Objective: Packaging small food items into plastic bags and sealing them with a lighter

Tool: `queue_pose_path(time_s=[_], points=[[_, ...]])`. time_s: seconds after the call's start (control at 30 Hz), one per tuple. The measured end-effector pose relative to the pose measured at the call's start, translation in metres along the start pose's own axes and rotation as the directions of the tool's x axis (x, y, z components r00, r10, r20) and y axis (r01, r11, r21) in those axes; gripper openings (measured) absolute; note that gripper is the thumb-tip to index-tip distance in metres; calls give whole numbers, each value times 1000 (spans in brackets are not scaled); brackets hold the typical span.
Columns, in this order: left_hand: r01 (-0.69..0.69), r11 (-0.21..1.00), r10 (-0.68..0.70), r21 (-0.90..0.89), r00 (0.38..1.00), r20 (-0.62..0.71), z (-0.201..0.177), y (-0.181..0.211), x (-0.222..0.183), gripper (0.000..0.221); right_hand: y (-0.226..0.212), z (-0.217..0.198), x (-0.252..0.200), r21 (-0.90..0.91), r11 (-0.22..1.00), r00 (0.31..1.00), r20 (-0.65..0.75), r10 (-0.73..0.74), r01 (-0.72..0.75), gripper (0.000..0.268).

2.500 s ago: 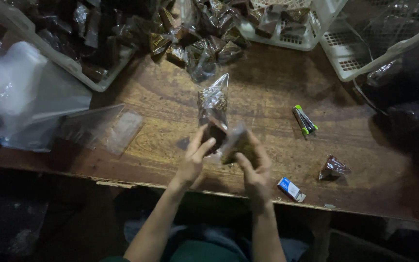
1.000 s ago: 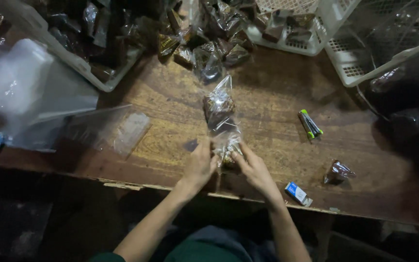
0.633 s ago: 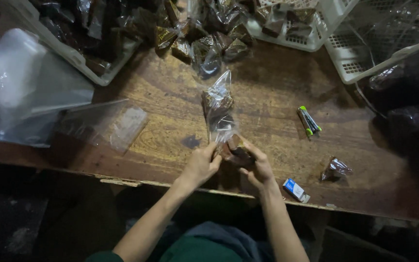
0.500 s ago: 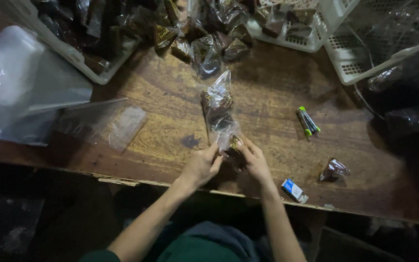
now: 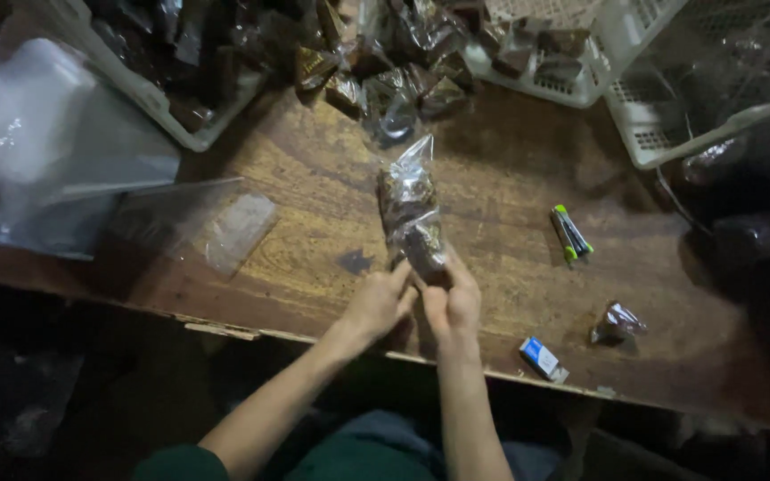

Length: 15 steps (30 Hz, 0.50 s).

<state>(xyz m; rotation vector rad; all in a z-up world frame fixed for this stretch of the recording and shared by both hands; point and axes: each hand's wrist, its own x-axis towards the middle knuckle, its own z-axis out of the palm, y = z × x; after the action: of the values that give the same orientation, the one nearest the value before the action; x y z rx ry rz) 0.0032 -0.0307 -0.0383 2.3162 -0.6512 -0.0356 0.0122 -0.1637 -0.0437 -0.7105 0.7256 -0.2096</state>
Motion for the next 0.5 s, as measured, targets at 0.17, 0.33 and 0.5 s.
queue_pose_path(time_s=[0.17, 0.33, 0.5], points=[[-34, 999, 34, -12, 999, 23, 17, -14, -3, 22, 18, 0, 1, -492, 804, 942, 149, -302, 335, 11], [-13, 969, 27, -245, 998, 51, 9, -12, -4, 20, -15, 1, -14, -666, 621, 903, 388, -184, 412, 24], [-74, 961, 109, -266, 987, 122, 31, -18, -4, 21, 11, -5, 8, -511, 810, 956, 203, -213, 288, 31]])
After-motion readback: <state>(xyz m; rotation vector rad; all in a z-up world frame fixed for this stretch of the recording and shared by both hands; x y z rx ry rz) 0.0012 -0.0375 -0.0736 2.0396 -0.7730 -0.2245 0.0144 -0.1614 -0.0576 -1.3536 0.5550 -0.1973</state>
